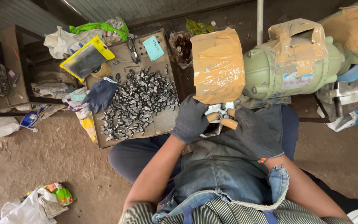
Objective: The person sits on the floor at a bench grinder and grinds small metal workpieces against the spinning wheel, producing sparks, then places the finished pieces onto a tray holding a pile of similar ground parts, repeating the cycle with new pieces.
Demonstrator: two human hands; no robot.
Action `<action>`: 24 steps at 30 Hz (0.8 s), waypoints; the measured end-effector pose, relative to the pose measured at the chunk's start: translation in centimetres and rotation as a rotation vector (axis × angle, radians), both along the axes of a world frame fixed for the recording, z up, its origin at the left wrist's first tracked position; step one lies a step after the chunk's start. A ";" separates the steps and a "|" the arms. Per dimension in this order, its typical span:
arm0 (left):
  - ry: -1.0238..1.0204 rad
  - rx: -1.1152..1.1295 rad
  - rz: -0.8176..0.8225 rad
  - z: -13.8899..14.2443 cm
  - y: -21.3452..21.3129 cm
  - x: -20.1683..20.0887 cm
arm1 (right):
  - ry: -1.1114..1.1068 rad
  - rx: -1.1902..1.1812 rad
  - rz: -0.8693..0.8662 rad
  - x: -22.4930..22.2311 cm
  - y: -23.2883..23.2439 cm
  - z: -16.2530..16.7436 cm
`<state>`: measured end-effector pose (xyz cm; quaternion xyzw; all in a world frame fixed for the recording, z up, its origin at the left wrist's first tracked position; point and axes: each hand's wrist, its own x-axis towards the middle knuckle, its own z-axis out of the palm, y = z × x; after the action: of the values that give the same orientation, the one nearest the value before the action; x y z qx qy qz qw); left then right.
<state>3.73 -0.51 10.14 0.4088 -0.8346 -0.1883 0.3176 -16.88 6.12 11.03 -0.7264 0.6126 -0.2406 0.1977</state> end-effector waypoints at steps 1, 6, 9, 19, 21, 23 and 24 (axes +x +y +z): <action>-0.021 0.051 -0.043 -0.5 -0.6 -0.1 | 0.017 -0.022 -0.017 0.1 -0.4 -0.4; 0.001 0.040 -0.163 -3.4 -3.3 0.1 | -0.154 -0.067 0.028 0.3 -2.4 -0.1; -0.012 0.160 -0.222 -4.4 -3.4 0.3 | -0.010 -0.177 0.055 -0.7 -2.3 0.9; -0.063 0.059 -0.078 -6.9 -0.7 0.7 | -0.045 -0.074 0.033 0.3 -2.3 0.5; -0.004 0.022 -0.023 -6.7 0.3 0.8 | -0.079 -0.120 0.079 0.7 -2.3 0.3; 0.019 0.001 0.021 -6.3 1.2 0.9 | -0.032 -0.118 0.057 1.0 -1.4 0.1; 0.001 -0.049 -0.001 -6.1 2.0 1.2 | 0.032 -0.093 0.011 1.0 -0.1 0.2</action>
<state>4.98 1.52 4.08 0.4005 -0.8390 -0.1684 0.3277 -15.84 6.00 11.26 -0.7418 0.6000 -0.2563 0.1553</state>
